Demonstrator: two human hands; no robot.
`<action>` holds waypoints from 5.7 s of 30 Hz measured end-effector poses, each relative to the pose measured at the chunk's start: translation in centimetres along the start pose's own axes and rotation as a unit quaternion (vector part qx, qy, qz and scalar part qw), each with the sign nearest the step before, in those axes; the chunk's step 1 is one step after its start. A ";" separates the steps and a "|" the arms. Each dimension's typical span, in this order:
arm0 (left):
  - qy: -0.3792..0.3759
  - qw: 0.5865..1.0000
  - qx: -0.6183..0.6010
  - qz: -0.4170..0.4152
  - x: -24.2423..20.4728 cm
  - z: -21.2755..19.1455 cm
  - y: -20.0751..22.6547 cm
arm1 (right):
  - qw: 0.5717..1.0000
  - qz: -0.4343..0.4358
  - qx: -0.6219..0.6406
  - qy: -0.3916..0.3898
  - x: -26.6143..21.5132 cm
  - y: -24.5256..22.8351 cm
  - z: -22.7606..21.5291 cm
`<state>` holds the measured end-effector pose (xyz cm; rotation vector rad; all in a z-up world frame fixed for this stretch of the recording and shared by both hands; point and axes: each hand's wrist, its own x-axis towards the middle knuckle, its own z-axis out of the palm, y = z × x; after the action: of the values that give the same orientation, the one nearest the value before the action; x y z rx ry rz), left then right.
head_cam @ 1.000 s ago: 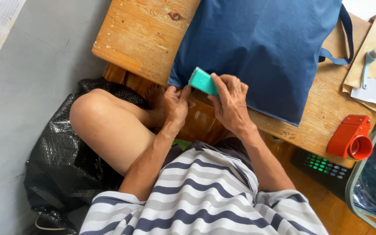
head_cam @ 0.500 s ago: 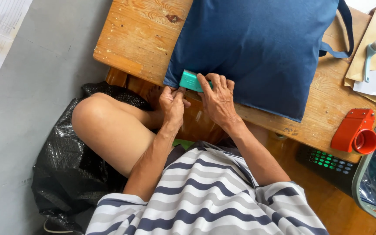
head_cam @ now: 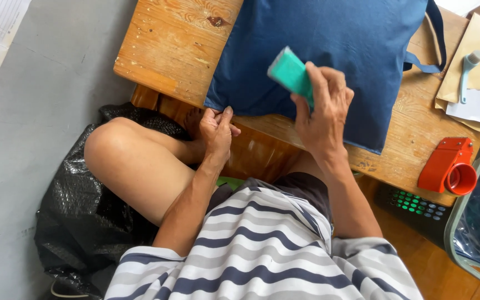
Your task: The person uses a green brush to scrub the surface of a blue tote bag placed on a wooden table. They repeatedly brush different areas of the bag, including the sides and bottom, while holding the bag steady with the other hand.
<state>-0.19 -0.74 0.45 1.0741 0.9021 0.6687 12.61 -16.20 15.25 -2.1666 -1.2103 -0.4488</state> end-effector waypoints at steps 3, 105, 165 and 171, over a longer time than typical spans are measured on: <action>0.003 1.000 0.014 0.007 0.4 -0.3 -0.6 | 0.998 -0.004 -0.044 0.048 0.6 1.5 6.2; -0.485 0.478 0.522 0.513 10.9 20.9 12.3 | 0.996 -0.071 0.009 -0.052 -2.6 0.2 1.4; -0.427 0.471 0.478 0.606 10.7 19.9 12.2 | 0.973 0.045 -0.109 -0.199 -8.0 11.7 -3.9; -0.373 0.471 0.463 0.652 10.4 20.6 11.2 | 0.912 0.225 -0.076 -0.334 -10.8 9.2 -6.3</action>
<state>22.46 2.57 12.07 2.8231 -0.7551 0.7157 14.82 -30.93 10.84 -2.7446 -0.9507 0.4501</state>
